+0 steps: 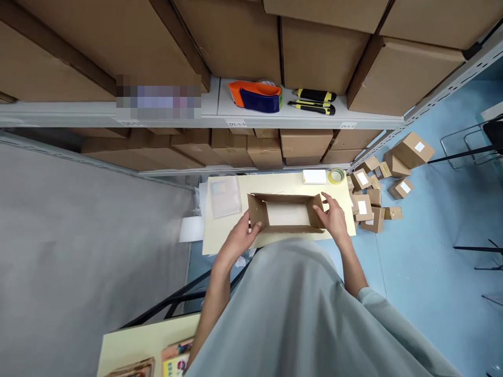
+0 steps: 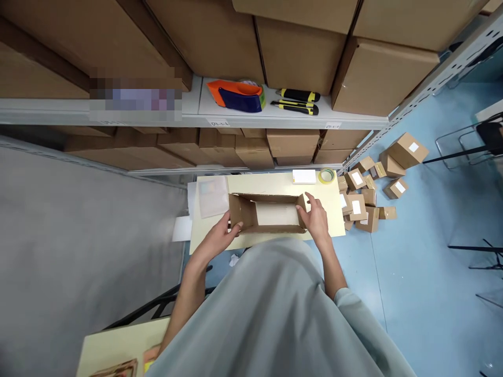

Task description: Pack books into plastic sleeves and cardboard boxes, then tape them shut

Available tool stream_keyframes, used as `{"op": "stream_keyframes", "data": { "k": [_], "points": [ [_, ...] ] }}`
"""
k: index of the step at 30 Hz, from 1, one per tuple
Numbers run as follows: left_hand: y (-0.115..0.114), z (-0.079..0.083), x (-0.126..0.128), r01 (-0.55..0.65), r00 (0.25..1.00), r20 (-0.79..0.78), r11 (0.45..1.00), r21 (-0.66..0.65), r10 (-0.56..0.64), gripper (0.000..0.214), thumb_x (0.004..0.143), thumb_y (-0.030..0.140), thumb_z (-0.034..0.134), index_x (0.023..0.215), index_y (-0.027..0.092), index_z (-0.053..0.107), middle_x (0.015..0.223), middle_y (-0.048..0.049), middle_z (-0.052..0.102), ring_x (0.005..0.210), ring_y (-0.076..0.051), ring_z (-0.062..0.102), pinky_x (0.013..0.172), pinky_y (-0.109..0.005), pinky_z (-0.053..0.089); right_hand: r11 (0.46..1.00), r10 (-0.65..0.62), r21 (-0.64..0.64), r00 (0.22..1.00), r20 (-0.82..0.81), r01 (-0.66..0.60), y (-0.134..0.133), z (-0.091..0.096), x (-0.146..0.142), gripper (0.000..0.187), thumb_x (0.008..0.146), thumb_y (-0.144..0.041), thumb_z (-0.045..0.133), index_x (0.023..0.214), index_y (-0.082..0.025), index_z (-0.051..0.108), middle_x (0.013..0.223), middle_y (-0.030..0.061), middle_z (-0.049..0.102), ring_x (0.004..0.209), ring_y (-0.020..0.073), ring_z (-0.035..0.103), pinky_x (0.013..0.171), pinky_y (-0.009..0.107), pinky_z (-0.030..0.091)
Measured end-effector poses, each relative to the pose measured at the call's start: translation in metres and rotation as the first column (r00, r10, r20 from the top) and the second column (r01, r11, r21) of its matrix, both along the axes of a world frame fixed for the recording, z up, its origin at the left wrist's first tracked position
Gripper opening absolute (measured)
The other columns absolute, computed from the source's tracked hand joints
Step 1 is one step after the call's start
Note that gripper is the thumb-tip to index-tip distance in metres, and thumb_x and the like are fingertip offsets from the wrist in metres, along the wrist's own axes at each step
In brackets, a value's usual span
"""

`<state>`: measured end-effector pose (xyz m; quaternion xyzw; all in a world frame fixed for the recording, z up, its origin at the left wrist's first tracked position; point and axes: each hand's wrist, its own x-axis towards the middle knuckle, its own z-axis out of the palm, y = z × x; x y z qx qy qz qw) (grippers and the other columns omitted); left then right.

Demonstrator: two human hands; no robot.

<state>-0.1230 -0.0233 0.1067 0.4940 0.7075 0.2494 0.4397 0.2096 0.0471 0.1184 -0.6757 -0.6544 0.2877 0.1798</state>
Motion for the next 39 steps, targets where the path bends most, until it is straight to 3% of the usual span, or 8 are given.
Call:
{"op": "stream_keyframes", "data": {
  "k": [3,7,11,16,22,28,33,39],
  "points": [
    [-0.007,0.000,0.001,0.039,0.984,0.177,0.998,-0.042,-0.031,0.077,0.095,0.052,0.062,0.166,0.026,0.046,0.152,-0.0153,0.067,0.112,-0.029,0.077,0.087,-0.043,0.068,0.996,0.081,0.041,0.994,0.068,-0.084,0.015,0.002,-0.006,0.054,0.104,-0.051,0.065,0.154,-0.028,0.062,0.140,0.0148,0.066,0.081,0.0240,0.073,0.083,0.043,0.062],
    [-0.016,-0.013,0.005,-0.059,0.988,0.146,0.997,0.052,0.050,0.082,0.093,0.042,0.062,0.171,0.026,0.042,0.161,-0.0165,0.060,0.126,-0.029,0.074,0.103,-0.047,0.065,0.968,0.230,0.075,0.968,0.105,-0.238,0.039,0.006,-0.017,0.037,0.105,-0.043,0.067,0.139,-0.029,0.072,0.145,0.0133,0.065,0.105,0.0304,0.074,0.083,0.041,0.060],
    [-0.027,-0.024,0.009,-0.123,0.992,0.057,0.985,0.123,0.116,0.075,0.095,0.035,0.057,0.169,0.023,0.048,0.158,-0.0155,0.065,0.139,-0.031,0.067,0.117,-0.051,0.057,0.948,0.308,0.051,0.947,0.094,-0.313,0.055,0.009,-0.024,0.023,0.109,-0.035,0.058,0.110,-0.025,0.078,0.111,0.0100,0.077,0.093,0.0278,0.074,0.082,0.037,0.055],
    [-0.048,-0.017,0.012,-0.099,0.990,-0.083,0.978,0.186,0.116,0.067,0.099,0.026,0.046,0.166,0.026,0.054,0.154,-0.0101,0.068,0.147,-0.028,0.061,0.124,-0.048,0.051,0.968,0.234,0.072,0.970,0.065,-0.239,0.059,0.008,-0.018,0.023,0.107,-0.038,0.056,0.103,-0.024,0.074,0.098,0.0065,0.079,0.074,0.0238,0.069,0.078,0.035,0.050],
    [-0.060,-0.005,0.025,0.002,0.967,-0.251,0.984,0.180,0.044,0.062,0.105,0.029,0.048,0.167,0.031,0.053,0.143,-0.0114,0.067,0.131,-0.028,0.069,0.111,-0.045,0.060,0.992,0.099,0.085,0.991,-0.091,-0.091,0.063,-0.010,-0.017,0.029,0.102,-0.048,0.061,0.109,-0.022,0.073,0.109,0.0098,0.080,0.079,0.0247,0.072,0.084,0.039,0.057],
    [-0.061,-0.009,0.035,0.106,0.959,-0.283,0.965,0.240,-0.036,0.043,0.110,0.042,0.049,0.141,0.027,0.073,0.150,-0.0126,0.064,0.144,-0.031,0.060,0.124,-0.051,0.050,0.990,0.106,0.124,0.938,-0.331,-0.068,0.045,-0.039,-0.026,0.046,0.098,-0.057,0.068,0.129,-0.022,0.070,0.133,0.0155,0.076,0.109,0.0306,0.079,0.102,0.048,0.063],
    [-0.064,-0.012,0.030,0.155,0.958,-0.267,0.972,0.174,-0.104,0.059,0.102,0.062,0.064,0.148,0.026,0.067,0.150,-0.0121,0.066,0.147,-0.033,0.057,0.127,-0.053,0.046,0.981,0.195,0.098,0.896,-0.399,-0.170,0.027,-0.060,-0.029,0.054,0.094,-0.042,0.071,0.145,-0.023,0.064,0.146,0.0165,0.067,0.129,0.0317,0.071,0.100,0.048,0.068],
    [-0.066,-0.009,0.022,0.180,0.963,-0.223,0.978,0.106,-0.153,0.087,0.084,0.064,0.086,0.158,0.031,0.058,0.161,-0.0115,0.060,0.152,-0.037,0.054,0.128,-0.051,0.045,0.958,0.285,0.142,0.861,-0.420,-0.248,0.021,-0.046,-0.024,0.047,0.101,-0.047,0.068,0.143,-0.026,0.065,0.147,0.0138,0.063,0.125,0.0279,0.070,0.092,0.043,0.071]
  ]
}}
